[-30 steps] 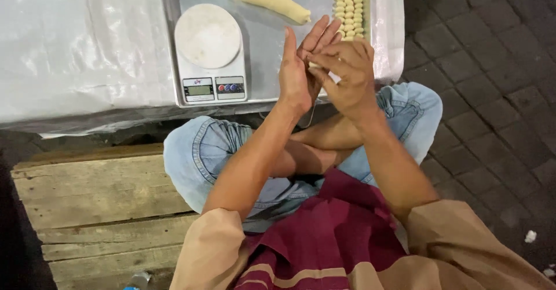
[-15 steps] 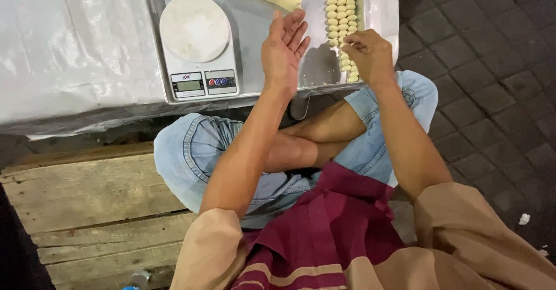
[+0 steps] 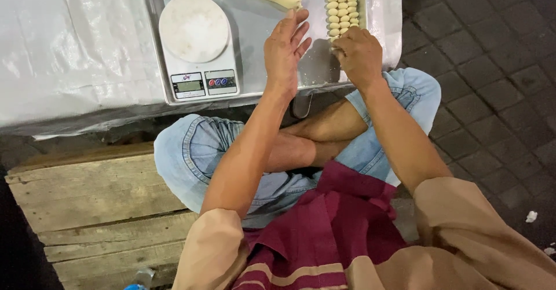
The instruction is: The person sits cross-legged and repeatedly pinches off small pieces of dough from a long log, rolls them into balls between their palms, and places them in a metal tray. A digital scale is visible on the tray but is not used during the clip.
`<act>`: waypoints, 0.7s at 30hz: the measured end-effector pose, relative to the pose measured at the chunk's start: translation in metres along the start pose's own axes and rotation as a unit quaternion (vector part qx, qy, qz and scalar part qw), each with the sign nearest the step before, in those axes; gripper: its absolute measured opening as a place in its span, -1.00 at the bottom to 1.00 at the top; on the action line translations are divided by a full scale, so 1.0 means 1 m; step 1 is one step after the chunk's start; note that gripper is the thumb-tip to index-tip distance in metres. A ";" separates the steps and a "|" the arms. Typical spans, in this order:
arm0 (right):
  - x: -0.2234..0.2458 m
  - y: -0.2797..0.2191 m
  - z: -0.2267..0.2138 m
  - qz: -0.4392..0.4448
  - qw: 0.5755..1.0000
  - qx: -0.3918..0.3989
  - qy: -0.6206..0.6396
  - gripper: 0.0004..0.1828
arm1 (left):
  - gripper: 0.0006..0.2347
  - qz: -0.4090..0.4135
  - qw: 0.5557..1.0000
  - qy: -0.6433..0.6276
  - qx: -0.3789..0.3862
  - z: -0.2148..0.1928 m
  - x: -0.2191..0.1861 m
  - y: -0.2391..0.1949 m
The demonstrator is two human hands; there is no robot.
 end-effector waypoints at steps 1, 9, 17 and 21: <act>-0.002 0.000 0.001 0.012 1.000 0.005 -0.009 -0.87 | -0.54 -0.002 1.000 0.005 -0.001 0.001 -0.001 -0.002; -0.009 -0.005 0.002 0.057 0.995 -0.012 -0.082 -0.81 | -0.54 0.013 1.000 0.022 0.008 -0.001 -0.004 -0.002; -0.022 -0.009 -0.020 0.133 0.989 -0.070 0.012 -0.74 | -0.80 0.034 0.995 0.080 -0.056 -0.014 -0.012 0.001; -0.009 -0.003 -0.024 0.123 0.990 -0.068 0.026 -0.85 | -0.69 0.100 0.987 0.116 -0.058 -0.028 -0.011 0.017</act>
Point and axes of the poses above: each hand's wrist, its own y-axis towards the middle knuckle, its own z-axis out of the palm, x = y × z, the point moved 9 cm from there along y, towards the middle knuckle, and after that the axes turned 3 degrees about z, right-handed, at the moved point
